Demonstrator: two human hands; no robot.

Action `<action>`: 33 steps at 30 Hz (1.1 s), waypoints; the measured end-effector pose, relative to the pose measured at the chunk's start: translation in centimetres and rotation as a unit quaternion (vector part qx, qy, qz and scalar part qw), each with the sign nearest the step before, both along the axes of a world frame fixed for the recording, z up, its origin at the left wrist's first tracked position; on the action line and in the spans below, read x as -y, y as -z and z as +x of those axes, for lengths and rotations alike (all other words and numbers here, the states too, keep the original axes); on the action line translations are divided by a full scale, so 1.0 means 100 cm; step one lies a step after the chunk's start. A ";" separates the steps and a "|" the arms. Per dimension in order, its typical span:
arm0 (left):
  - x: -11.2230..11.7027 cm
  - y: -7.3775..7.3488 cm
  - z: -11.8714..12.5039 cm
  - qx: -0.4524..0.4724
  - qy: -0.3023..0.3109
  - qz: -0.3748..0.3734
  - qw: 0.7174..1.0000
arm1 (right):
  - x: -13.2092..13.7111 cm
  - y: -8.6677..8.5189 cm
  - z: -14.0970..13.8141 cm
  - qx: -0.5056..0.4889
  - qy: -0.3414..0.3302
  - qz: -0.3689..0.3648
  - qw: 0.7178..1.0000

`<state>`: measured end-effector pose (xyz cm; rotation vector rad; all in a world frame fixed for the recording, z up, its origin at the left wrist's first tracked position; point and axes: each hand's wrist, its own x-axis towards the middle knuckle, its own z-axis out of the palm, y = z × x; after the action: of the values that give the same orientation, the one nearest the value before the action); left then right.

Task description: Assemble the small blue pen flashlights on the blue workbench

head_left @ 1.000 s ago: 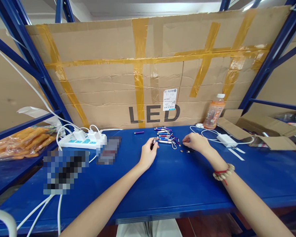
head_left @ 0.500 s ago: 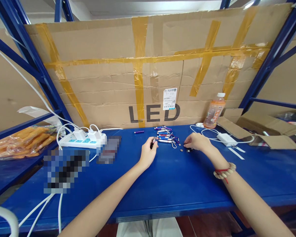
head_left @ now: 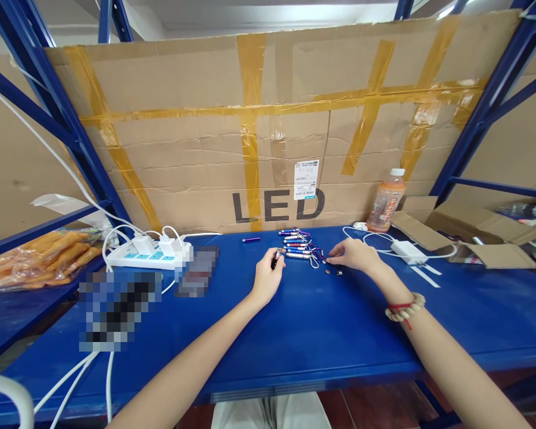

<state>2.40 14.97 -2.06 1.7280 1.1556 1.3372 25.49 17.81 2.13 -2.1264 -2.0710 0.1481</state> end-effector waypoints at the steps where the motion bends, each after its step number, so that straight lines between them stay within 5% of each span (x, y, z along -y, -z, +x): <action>1: 0.000 0.000 0.000 0.000 0.000 0.000 1.000 | 0.000 0.000 0.000 0.002 -0.001 -0.006 1.000; 13: 0.000 0.000 0.000 0.004 0.003 -0.005 1.000 | 0.003 0.000 -0.008 -0.011 0.019 0.012 1.000; 20: -0.001 0.000 0.000 0.016 0.010 -0.008 1.000 | 0.002 -0.003 -0.007 -0.137 -0.012 0.063 0.988; 28: -0.002 0.004 0.001 0.027 0.057 -0.031 0.998 | 0.003 -0.003 -0.026 -0.444 -0.062 0.003 0.894; 33: 0.000 0.002 0.001 0.035 0.067 -0.050 0.996 | 0.007 0.004 -0.040 -0.547 -0.080 -0.036 0.832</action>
<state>2.51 15.00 -2.21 1.6433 1.0304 1.2277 21.45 17.14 1.77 -1.2867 -1.4703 1.1620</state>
